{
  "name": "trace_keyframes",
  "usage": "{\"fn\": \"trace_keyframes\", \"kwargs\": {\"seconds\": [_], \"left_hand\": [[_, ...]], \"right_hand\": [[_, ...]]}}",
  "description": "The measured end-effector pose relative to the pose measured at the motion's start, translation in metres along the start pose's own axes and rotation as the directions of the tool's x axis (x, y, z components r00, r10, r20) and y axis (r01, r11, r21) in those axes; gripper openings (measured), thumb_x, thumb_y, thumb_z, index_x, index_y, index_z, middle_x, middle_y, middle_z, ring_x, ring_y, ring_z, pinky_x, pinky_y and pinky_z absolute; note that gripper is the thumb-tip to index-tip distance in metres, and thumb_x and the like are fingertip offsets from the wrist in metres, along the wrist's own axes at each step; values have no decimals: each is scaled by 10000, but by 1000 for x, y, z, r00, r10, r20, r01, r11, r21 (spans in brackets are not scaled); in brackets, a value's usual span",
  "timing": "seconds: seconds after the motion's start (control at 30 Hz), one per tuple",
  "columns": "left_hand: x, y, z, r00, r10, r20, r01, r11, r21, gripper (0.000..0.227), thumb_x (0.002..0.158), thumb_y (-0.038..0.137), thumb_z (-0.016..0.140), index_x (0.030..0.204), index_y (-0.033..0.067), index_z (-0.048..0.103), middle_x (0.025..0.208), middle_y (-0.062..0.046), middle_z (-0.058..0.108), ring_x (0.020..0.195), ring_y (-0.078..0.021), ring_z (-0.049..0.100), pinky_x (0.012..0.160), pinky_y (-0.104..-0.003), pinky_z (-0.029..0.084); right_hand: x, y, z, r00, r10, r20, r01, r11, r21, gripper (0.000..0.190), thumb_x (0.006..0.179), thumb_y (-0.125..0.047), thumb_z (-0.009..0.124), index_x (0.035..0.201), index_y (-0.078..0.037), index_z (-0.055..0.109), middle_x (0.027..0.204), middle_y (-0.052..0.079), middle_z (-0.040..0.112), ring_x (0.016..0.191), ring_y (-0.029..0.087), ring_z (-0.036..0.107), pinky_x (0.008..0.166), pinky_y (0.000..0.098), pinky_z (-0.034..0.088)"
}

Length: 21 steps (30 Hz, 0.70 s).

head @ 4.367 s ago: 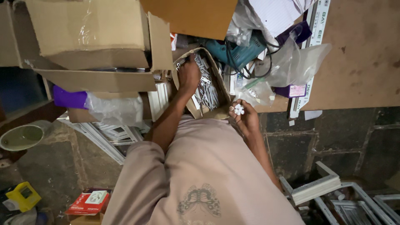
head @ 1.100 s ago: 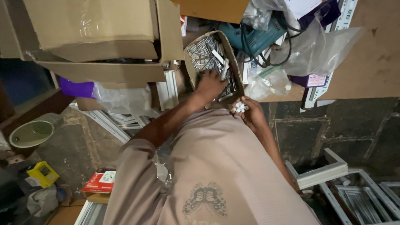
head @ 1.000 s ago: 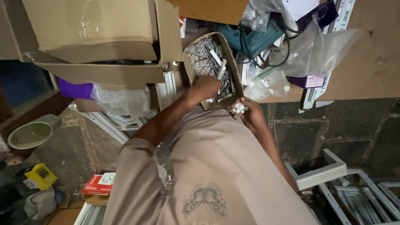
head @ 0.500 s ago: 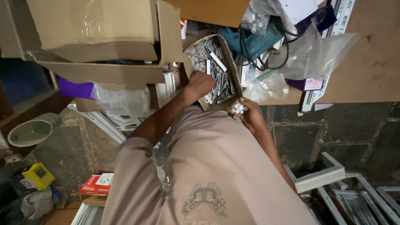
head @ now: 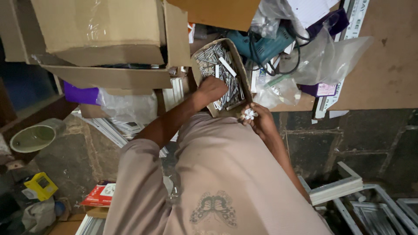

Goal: The person cuts a white plastic profile on a workbench using a utility knife, then scrapes the cut end to remove burrs. The person also picks up small white plastic pieces from a box.

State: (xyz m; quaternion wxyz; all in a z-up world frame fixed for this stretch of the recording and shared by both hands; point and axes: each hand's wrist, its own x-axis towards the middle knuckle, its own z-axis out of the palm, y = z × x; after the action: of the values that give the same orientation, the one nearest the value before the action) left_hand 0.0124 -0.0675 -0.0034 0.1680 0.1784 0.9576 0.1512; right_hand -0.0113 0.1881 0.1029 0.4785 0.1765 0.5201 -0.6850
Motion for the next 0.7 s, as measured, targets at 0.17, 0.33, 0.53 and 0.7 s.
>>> {"fn": "trace_keyframes", "kwargs": {"seconds": [0.17,0.33,0.53,0.7], "left_hand": [[5,-4,13,998,30,-54,-31,1000,-4,159,770,105,631,742,82,786,821,-162,752,789,-340,748,627,-486,573],[7,-5,20,998,64,14,-65,997,50,157,776,110,630,745,94,783,810,-148,753,766,-328,747,608,-474,570],[6,4,19,993,90,79,-98,990,97,159,794,125,641,738,116,790,797,-111,759,763,-291,749,595,-463,570],[4,4,24,994,96,46,-102,982,160,157,811,144,643,772,126,795,801,-95,766,768,-276,753,590,-451,573]], "right_hand": [[0,0,-1,999,31,-24,-30,999,38,254,1035,-246,563,1015,0,623,884,144,687,731,249,681,604,353,553],[-1,0,3,1000,14,-2,-14,999,44,244,1035,-241,566,1021,-3,620,888,150,692,729,248,677,593,347,537],[-4,-3,5,1000,11,-25,-11,999,34,231,1034,-225,563,1033,0,619,893,147,696,738,244,687,615,355,555],[-1,-2,1,1000,-22,-9,23,998,64,237,1017,-218,547,1031,3,632,880,162,702,731,249,695,602,376,575]]}}
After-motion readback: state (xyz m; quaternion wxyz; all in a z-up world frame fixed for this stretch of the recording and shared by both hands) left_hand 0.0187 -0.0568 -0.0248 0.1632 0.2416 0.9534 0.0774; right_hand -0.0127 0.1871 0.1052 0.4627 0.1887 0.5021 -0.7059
